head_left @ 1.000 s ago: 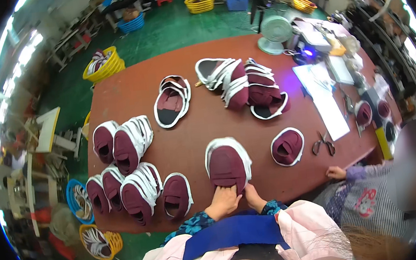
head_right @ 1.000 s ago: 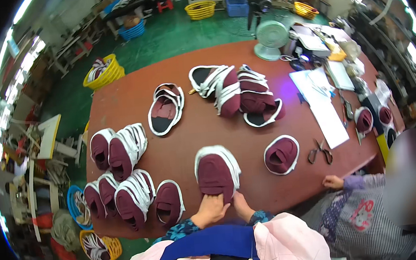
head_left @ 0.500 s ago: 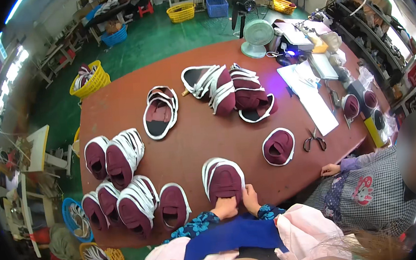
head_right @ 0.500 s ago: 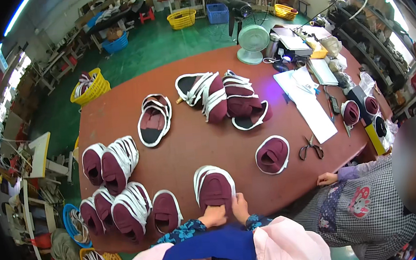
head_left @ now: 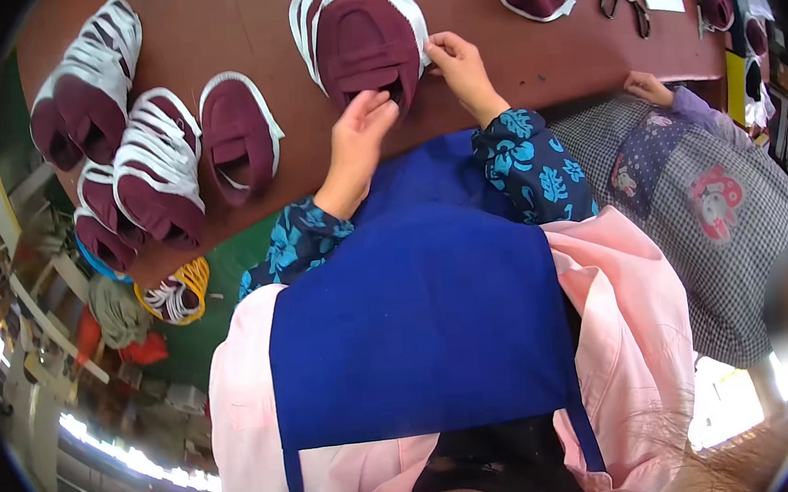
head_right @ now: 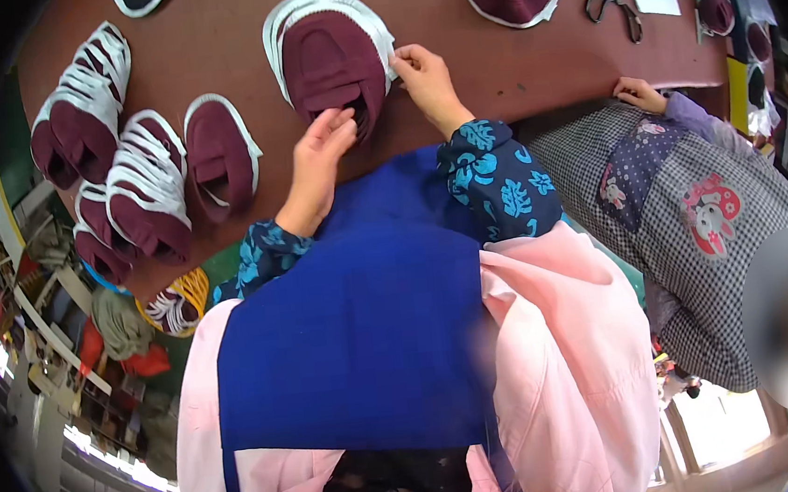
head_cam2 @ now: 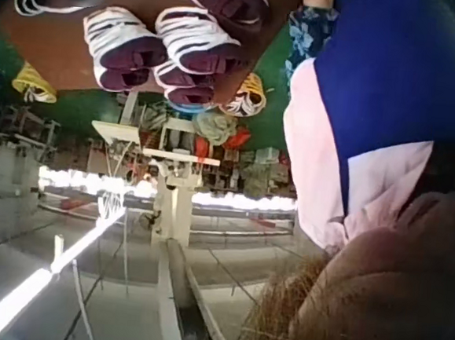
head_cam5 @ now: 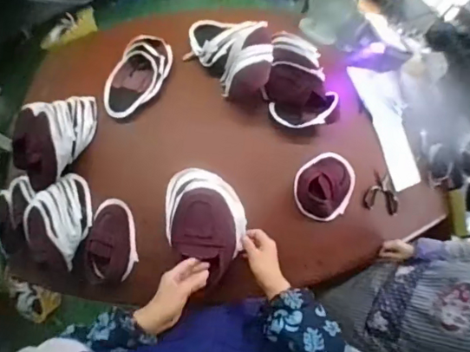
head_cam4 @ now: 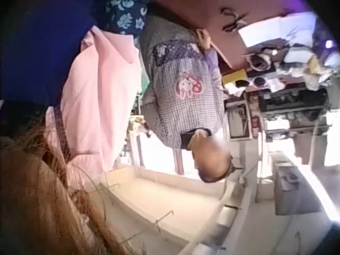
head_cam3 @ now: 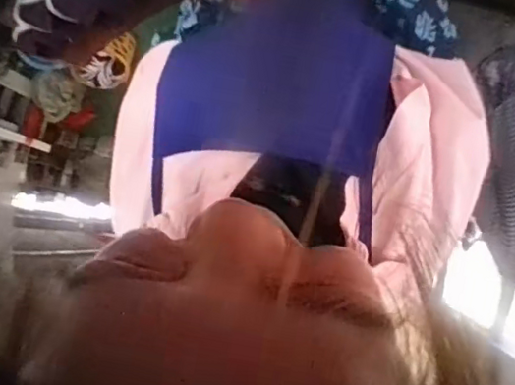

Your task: Processing and trimming materials for shoe assembly at a factory workstation.

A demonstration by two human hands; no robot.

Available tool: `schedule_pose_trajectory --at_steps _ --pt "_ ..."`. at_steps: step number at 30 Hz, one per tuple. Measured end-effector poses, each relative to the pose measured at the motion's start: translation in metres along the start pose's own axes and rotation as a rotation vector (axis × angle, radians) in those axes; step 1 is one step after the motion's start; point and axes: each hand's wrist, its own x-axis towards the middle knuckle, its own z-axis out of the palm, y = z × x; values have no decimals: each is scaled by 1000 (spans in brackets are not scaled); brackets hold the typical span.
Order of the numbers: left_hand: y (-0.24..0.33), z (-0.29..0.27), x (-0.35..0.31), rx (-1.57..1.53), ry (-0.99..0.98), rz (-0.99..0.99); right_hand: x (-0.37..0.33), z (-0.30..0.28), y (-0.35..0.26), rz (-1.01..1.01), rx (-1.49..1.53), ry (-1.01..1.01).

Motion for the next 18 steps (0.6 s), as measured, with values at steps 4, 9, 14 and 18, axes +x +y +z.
schedule_pose_trajectory --at_steps 4,9,14,18 --pt "-6 -10 8 -641 124 -427 -2 -3 5 -62 -47 -16" --pt "-13 1 21 -575 175 -351 6 0 23 -98 -118 -5" --pt "-2 -12 -13 -839 252 -353 1 12 27 -117 -202 210" --pt "-3 -41 -34 -1106 87 -333 1 17 30 -85 -145 218"
